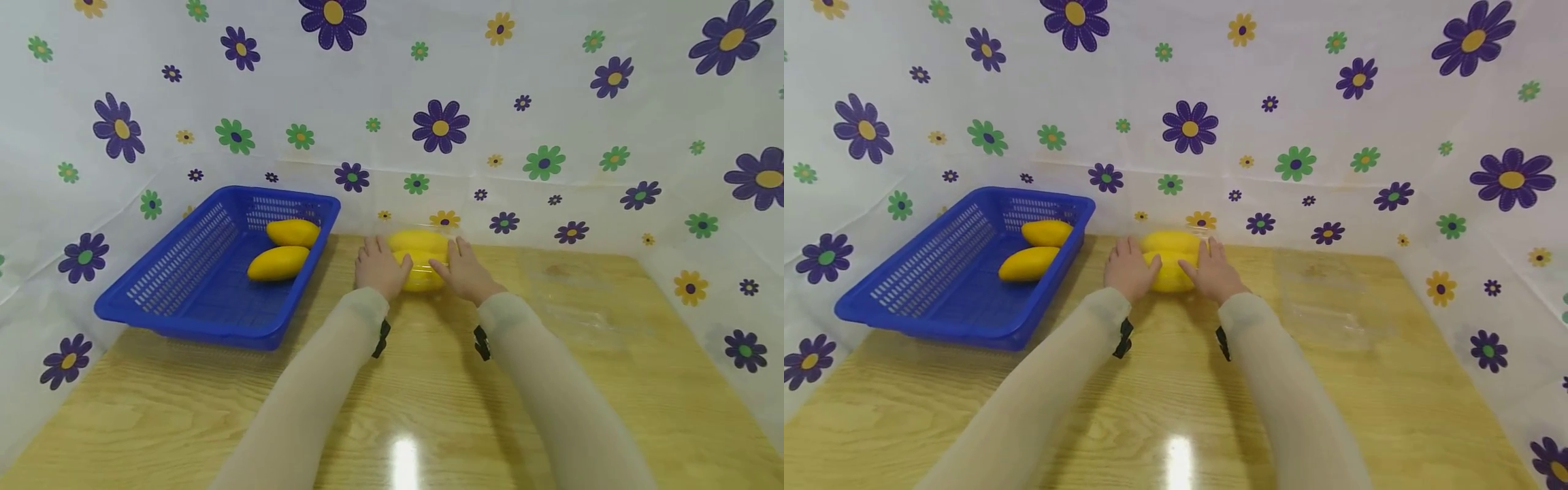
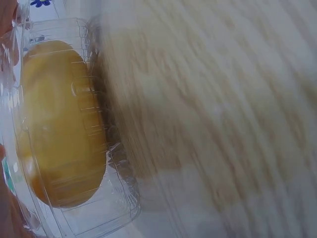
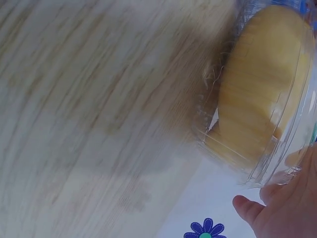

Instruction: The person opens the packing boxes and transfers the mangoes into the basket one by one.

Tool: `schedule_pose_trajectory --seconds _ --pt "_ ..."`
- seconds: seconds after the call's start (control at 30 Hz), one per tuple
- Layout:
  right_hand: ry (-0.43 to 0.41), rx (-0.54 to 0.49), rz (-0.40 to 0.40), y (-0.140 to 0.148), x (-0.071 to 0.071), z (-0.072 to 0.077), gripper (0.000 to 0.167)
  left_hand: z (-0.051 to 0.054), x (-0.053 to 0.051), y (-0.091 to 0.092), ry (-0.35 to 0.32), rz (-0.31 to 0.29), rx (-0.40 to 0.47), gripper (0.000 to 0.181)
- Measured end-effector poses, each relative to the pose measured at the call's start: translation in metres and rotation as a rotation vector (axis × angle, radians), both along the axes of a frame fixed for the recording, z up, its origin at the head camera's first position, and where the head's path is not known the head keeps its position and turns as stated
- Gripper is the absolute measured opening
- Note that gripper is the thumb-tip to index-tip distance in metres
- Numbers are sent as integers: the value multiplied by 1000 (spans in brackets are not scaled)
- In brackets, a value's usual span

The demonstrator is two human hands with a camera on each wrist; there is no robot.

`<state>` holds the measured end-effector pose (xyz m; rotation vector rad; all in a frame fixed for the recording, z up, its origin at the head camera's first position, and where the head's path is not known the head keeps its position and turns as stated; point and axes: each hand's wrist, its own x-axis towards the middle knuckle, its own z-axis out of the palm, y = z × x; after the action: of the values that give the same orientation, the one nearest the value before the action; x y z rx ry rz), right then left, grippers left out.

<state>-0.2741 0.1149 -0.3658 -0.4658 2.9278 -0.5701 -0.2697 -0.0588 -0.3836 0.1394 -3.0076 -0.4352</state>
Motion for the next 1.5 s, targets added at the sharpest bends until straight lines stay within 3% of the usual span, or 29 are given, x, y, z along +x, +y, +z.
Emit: schedule_pose_trajectory --seconds 0.2,0.73,0.97,1.23,1.5 --pt "-1 -5 13 6 3 -3 78 -4 3 4 34 -18 26 81" --pt "-12 -13 11 26 10 -9 78 -6 10 22 -9 -25 11 83" --pt "-6 -12 16 29 7 -3 78 -1 10 25 11 -24 2 83" --pt "-29 -10 21 35 9 -5 80 -6 12 29 4 -39 -15 84" --pt "-28 -9 6 38 11 -3 81 -1 16 31 -2 -46 -13 85"
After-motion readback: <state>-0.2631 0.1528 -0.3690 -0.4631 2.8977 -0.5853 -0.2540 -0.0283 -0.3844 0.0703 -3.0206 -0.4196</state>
